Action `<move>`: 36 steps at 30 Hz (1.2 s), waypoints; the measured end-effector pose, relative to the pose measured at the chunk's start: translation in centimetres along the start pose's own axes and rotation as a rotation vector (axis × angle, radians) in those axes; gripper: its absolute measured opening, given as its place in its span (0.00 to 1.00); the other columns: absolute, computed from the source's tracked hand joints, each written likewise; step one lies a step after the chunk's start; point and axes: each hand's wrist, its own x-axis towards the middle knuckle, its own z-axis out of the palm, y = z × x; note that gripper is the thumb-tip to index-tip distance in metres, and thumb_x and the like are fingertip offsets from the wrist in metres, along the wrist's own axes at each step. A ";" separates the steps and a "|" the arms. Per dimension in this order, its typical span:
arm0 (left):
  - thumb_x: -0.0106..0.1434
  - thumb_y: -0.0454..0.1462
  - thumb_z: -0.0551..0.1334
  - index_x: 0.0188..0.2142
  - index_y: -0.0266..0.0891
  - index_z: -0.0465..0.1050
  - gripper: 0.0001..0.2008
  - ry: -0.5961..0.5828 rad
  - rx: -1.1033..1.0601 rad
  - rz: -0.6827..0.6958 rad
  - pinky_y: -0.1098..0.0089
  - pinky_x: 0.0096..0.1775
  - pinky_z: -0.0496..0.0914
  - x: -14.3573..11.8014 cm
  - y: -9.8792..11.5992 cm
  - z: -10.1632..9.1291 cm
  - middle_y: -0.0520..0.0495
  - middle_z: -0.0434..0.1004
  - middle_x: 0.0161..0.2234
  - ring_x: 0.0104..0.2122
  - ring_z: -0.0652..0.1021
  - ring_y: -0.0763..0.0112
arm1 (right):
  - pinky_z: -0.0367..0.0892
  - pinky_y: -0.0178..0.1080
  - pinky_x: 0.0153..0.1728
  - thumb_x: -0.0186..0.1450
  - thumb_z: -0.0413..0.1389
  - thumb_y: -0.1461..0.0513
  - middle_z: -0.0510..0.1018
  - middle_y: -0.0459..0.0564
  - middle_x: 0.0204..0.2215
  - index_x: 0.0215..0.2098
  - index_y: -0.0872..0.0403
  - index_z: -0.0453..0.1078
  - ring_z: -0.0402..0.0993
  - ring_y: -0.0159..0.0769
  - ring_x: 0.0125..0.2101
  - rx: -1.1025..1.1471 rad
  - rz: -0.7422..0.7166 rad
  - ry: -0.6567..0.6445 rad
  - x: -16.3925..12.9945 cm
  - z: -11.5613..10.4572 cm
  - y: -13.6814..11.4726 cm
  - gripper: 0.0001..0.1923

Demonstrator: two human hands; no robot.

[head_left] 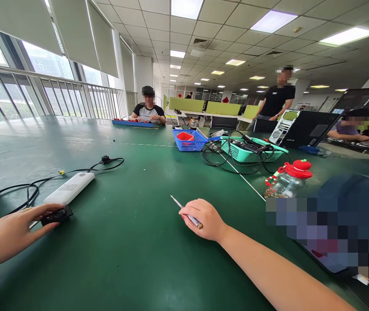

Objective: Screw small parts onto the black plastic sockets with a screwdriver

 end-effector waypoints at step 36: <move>0.60 0.41 0.59 0.52 0.43 0.72 0.20 -0.106 -0.403 0.537 0.60 0.53 0.70 7.0 29.8 7.5 0.46 0.78 0.51 0.50 0.76 0.58 | 0.57 0.38 0.30 0.67 0.50 0.59 0.72 0.47 0.22 0.25 0.53 0.69 0.64 0.32 0.24 -0.043 0.086 0.134 0.0 -0.9 -0.1 0.14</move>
